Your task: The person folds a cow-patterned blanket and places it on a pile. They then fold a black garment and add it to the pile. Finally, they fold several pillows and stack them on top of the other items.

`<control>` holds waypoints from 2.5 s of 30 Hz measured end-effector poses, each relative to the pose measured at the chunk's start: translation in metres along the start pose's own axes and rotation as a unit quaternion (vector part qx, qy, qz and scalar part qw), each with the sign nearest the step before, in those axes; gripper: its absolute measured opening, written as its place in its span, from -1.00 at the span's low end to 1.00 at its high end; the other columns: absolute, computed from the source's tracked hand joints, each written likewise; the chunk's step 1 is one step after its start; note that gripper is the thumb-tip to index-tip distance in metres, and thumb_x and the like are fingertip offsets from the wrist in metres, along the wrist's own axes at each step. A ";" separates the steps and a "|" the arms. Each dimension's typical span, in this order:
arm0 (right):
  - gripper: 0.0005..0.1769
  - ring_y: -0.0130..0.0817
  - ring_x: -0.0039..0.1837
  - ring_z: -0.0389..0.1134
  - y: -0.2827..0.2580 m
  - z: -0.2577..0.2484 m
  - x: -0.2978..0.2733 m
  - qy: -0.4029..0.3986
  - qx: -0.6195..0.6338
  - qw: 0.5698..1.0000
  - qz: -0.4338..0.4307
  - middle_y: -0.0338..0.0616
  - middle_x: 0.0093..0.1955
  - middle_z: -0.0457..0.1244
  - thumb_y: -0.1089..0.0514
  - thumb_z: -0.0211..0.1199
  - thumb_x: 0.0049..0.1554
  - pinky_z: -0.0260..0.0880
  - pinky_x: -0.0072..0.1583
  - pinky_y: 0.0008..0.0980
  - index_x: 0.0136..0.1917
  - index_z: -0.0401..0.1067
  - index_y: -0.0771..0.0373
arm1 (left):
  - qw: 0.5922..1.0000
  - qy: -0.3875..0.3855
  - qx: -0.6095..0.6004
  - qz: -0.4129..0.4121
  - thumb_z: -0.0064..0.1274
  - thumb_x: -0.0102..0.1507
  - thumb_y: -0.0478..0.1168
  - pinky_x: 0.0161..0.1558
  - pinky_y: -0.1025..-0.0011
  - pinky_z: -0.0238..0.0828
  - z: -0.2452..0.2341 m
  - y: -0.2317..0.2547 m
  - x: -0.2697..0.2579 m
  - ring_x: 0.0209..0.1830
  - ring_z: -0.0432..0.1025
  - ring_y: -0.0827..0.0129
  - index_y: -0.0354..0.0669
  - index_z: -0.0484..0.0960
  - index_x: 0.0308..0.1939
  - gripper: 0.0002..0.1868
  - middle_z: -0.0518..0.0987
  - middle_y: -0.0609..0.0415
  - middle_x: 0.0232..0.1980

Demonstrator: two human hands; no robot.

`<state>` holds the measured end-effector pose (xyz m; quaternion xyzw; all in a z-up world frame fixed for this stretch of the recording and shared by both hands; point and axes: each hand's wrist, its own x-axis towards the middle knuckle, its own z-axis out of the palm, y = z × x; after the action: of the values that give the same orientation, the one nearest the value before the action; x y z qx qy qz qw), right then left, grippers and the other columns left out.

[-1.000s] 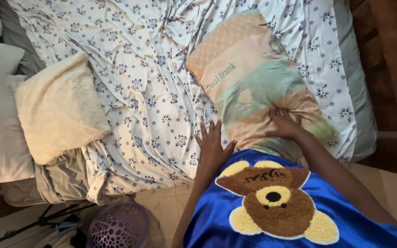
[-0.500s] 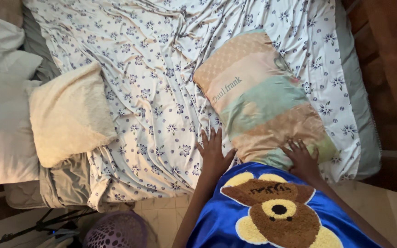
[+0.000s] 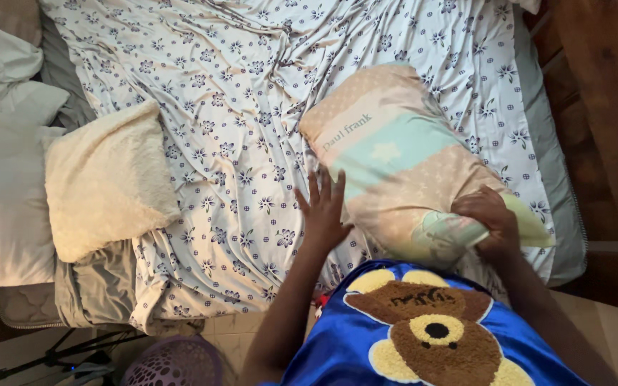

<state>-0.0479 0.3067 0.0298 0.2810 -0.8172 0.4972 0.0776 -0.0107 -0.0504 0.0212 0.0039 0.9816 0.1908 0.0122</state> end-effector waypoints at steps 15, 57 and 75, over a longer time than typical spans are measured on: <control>-0.11 -0.15 0.65 -0.09 -0.026 -0.014 0.027 -0.364 -0.307 0.838 0.266 -0.21 0.62 -0.01 -0.32 0.37 0.04 -0.21 0.56 0.21 0.56 0.19 -0.17 | 0.973 -0.109 0.102 0.175 0.51 -0.16 0.00 0.44 -0.48 -0.61 0.060 -0.010 0.058 0.70 -0.37 -0.07 0.24 0.20 0.53 0.21 -0.02 -0.07 0.67; -0.79 0.03 0.06 0.36 0.021 0.103 0.038 -0.116 -0.050 0.990 0.063 0.04 -0.06 0.35 0.09 0.16 0.10 0.34 0.14 -0.08 -0.11 0.43 0.28 | 0.996 -0.043 0.043 0.069 0.41 -0.05 -0.18 0.47 -0.40 -0.47 0.055 -0.036 0.036 0.68 -0.35 -0.20 0.04 -0.01 0.62 0.24 -0.10 -0.23 0.67; -0.84 0.04 0.02 0.30 -0.025 0.030 0.032 -0.044 -0.104 0.988 0.106 0.02 -0.12 0.25 0.13 0.16 0.10 0.29 0.12 -0.08 -0.13 0.36 0.28 | 0.967 0.120 -0.028 0.221 0.18 0.20 -0.18 0.50 -0.34 -0.31 0.045 -0.002 0.118 0.60 0.10 0.01 -0.02 0.63 -0.22 -0.89 0.53 0.12 0.35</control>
<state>-0.0562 0.2598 0.0468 0.2044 -0.8925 0.4017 0.0170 -0.1273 -0.0338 -0.0236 0.1978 0.9448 0.2151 -0.1483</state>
